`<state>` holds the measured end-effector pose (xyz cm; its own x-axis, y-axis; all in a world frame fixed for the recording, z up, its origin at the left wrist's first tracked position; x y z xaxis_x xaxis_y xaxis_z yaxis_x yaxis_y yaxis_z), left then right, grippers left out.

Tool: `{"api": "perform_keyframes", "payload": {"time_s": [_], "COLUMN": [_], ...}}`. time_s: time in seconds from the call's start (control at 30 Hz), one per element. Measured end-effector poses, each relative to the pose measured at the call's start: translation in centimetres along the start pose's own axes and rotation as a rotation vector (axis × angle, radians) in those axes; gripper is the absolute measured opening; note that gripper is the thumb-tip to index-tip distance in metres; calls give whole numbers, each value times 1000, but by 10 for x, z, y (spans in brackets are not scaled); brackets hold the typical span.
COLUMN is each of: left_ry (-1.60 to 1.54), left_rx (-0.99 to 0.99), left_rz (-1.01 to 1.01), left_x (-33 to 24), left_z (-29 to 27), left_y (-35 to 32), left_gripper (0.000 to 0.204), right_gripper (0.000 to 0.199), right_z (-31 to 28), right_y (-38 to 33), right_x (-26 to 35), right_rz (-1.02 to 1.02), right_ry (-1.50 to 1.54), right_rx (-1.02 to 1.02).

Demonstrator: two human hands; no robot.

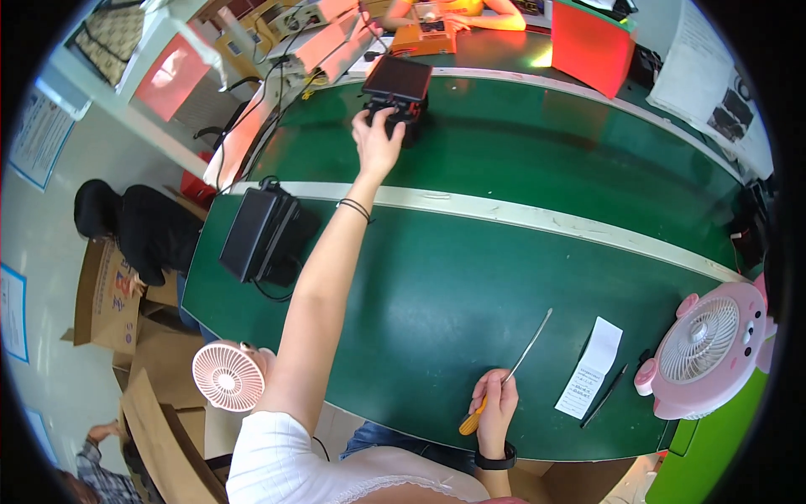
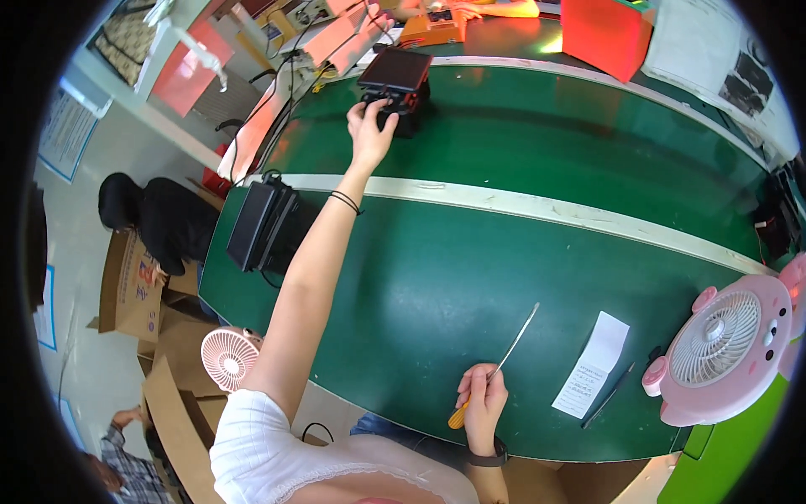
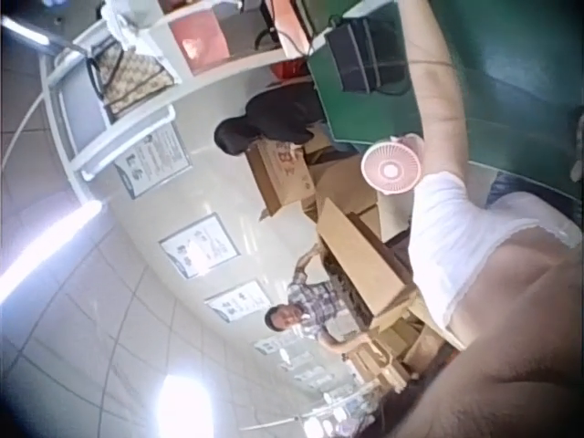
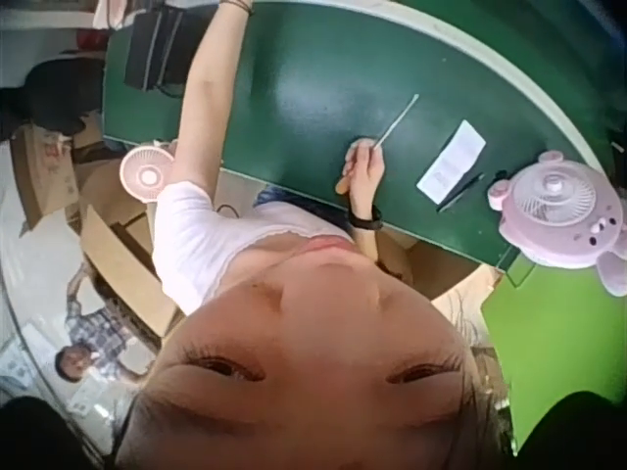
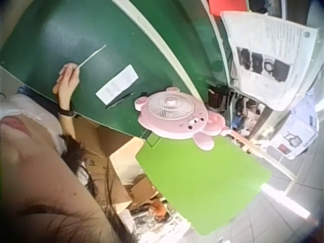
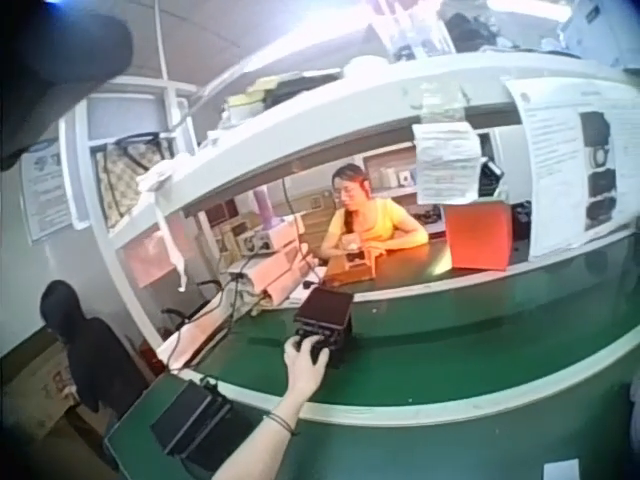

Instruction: Assembling electronic components and cables into protective black boxes at a workstation.

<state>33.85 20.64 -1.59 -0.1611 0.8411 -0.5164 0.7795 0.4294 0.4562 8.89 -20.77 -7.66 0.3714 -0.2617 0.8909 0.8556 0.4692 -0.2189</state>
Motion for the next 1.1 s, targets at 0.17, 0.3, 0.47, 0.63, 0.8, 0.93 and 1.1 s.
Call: {"api": "perform_keyframes", "payload": {"time_s": [0.17, 0.3, 0.47, 0.63, 0.8, 0.93, 1.1], "left_ry": [-110, -232, -314, -405, -385, -458, -495], "left_rx": [-117, -152, -225, -292, -366, -146, -100], "left_rz": [-15, -38, 171, 212, 199, 131, 258], "left_x": [10, 0, -38, -92, -145, -192, -183], "left_z": [-1, -27, -81, -121, -131, -125, -141], "left_y": [6, -17, -78, -166, -278, -369, -395], "left_gripper": [24, 26, 24, 21, 18, 23, 40], "right_gripper": [22, 22, 23, 18, 20, 82, 110], "right_z": [-2, -2, 2, -2, 8, 17, 20], "right_y": [0, -1, 4, 6, -11, -31, -49], "right_x": [1, 2, 0, -2, 16, 19, 12], "right_rz": [-14, -16, -29, -86, -160, -314, -372], "right_ry": [7, 25, -25, -33, -89, -353, -322], "right_rx": [21, 5, 27, 61, 71, 190, 206]}}
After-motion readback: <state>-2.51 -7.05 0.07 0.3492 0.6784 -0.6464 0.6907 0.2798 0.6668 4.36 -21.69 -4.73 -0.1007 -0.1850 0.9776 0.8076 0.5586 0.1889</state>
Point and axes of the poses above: each hand's wrist, its own y-axis towards the middle knuckle, its own z-axis out of the palm, x = y × z, the point moved 3 cm from there along y, towards the middle knuckle, and after that the axes turned 14 degrees about x, right-handed, at the moved point
